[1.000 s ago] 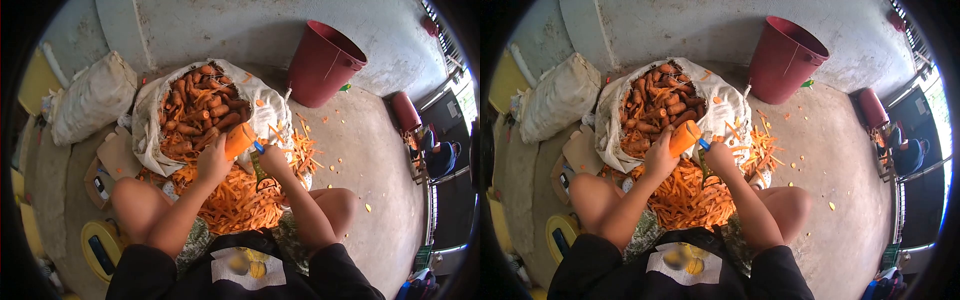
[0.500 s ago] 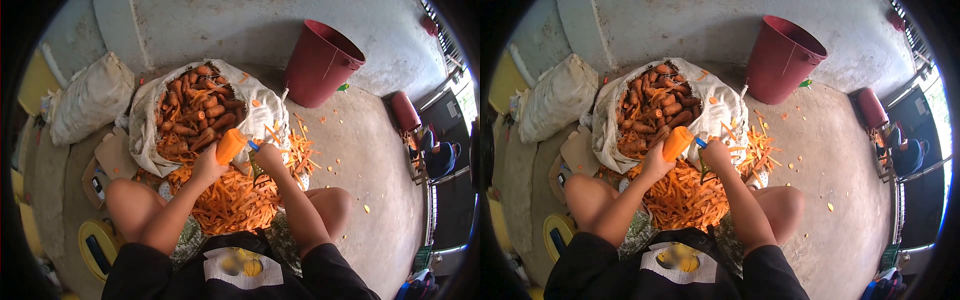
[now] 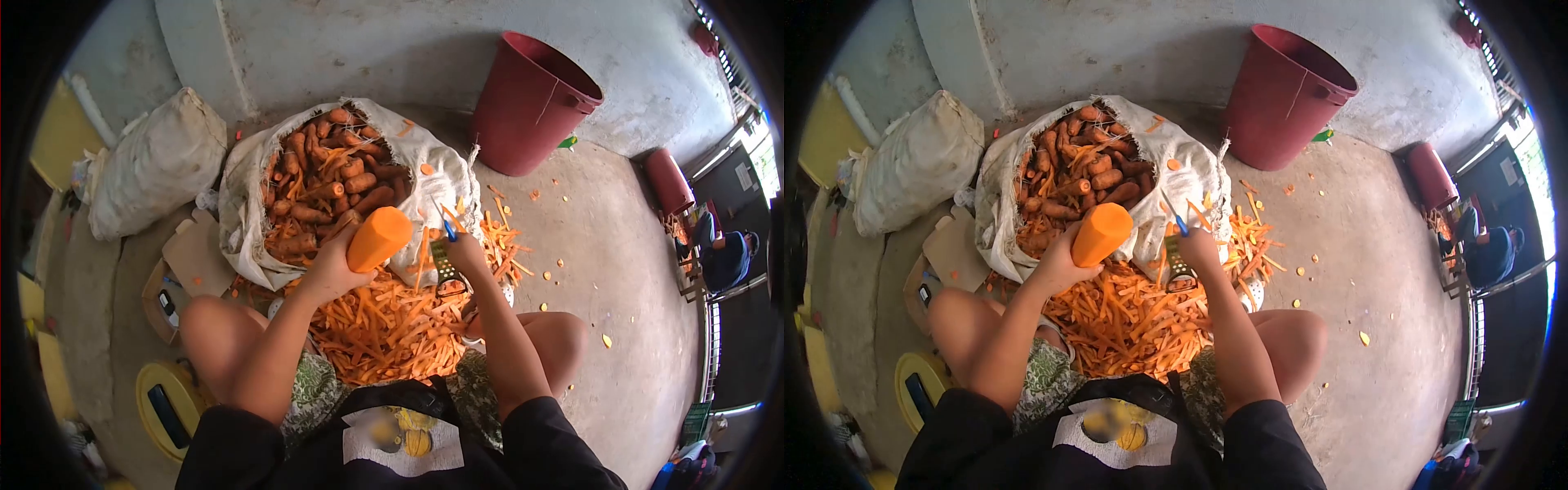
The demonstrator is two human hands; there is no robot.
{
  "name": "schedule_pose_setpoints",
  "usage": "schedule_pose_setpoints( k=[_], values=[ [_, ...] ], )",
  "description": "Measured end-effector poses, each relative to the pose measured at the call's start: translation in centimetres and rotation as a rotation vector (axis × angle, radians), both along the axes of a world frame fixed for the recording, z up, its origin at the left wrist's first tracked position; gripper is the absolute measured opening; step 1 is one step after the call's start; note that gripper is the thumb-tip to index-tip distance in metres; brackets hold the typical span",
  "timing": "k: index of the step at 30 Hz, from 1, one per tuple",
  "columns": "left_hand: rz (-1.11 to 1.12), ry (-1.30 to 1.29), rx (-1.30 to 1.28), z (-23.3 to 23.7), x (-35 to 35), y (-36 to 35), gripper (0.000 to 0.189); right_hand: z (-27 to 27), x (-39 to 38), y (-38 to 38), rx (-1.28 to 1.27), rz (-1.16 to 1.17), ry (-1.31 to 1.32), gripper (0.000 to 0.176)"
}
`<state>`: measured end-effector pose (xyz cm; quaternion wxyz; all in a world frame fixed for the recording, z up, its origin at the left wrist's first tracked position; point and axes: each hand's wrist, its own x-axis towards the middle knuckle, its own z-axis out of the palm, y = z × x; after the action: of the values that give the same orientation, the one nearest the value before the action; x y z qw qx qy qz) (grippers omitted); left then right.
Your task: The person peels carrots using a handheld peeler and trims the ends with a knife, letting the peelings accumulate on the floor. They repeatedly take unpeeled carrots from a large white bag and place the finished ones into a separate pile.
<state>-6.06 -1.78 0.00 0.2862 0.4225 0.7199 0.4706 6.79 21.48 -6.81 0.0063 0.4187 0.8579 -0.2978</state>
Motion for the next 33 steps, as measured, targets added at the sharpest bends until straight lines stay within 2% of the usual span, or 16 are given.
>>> schedule_pose_setpoints(
  k=[2,5,7,9,16,17,19,20,22,26,28,29,30,31,32,33],
  values=[
    [0.038,0.074,-0.018,0.1,0.4,0.0,0.065,3.7,-0.5,-1.8,0.022,0.019,0.142,0.025],
    [0.104,0.185,0.019,-0.4,0.7,0.3,0.065,8.8,0.0,-4.4,0.035,0.083,0.134,0.022],
    [0.153,0.305,0.048,-0.4,0.9,0.5,0.053,8.7,0.5,-5.4,0.082,0.175,0.129,0.022],
    [0.154,0.321,0.043,-0.2,1.0,0.5,0.054,9.3,1.0,-6.7,0.105,0.314,0.089,0.021],
    [0.134,0.421,-0.065,0.8,1.9,0.2,0.057,8.9,1.1,-7.6,0.187,0.309,0.001,0.016],
    [0.134,0.42,-0.065,0.7,1.9,0.2,0.057,8.3,1.0,-7.2,0.187,0.309,0.0,0.016],
    [0.11,0.54,-0.032,0.4,2.1,0.3,0.057,5.0,0.8,-4.9,0.131,0.106,0.044,0.019],
    [0.108,0.539,-0.031,0.9,2.7,0.3,0.057,2.9,1.1,-2.4,-0.06,0.092,0.031,0.027],
    [-0.031,0.567,0.112,2.3,4.1,0.2,0.057,1.5,1.7,-0.7,-0.039,-0.057,-0.076,0.035],
    [0.027,0.523,0.112,2.2,4.4,0.0,0.056,-0.8,0.7,-0.9,0.004,0.009,-0.056,0.037],
    [0.087,0.437,0.14,1.6,4.5,0.4,0.058,-2.6,0.3,-2.0,-0.054,0.184,0.109,0.039],
    [0.138,0.358,0.167,1.3,4.4,0.7,0.059,-11.6,-0.4,0.5,-0.11,0.268,0.21,0.04],
    [0.14,0.36,0.166,1.0,4.5,1.0,0.059,-10.3,-0.8,-1.2,-0.103,0.351,0.104,0.039],
    [0.162,0.205,0.298,0.6,4.7,1.5,0.06,-4.9,-1.3,-4.6,-0.356,0.152,-0.046,0.038],
    [0.182,0.048,0.428,0.2,4.7,1.8,0.062,-6.9,-1.0,-5.6,-0.317,0.281,0.166,0.037],
    [0.184,0.048,0.428,-0.1,4.6,2.0,0.062,-5.0,-1.3,-7.1,-0.37,0.346,0.02,0.039]
  ],
)
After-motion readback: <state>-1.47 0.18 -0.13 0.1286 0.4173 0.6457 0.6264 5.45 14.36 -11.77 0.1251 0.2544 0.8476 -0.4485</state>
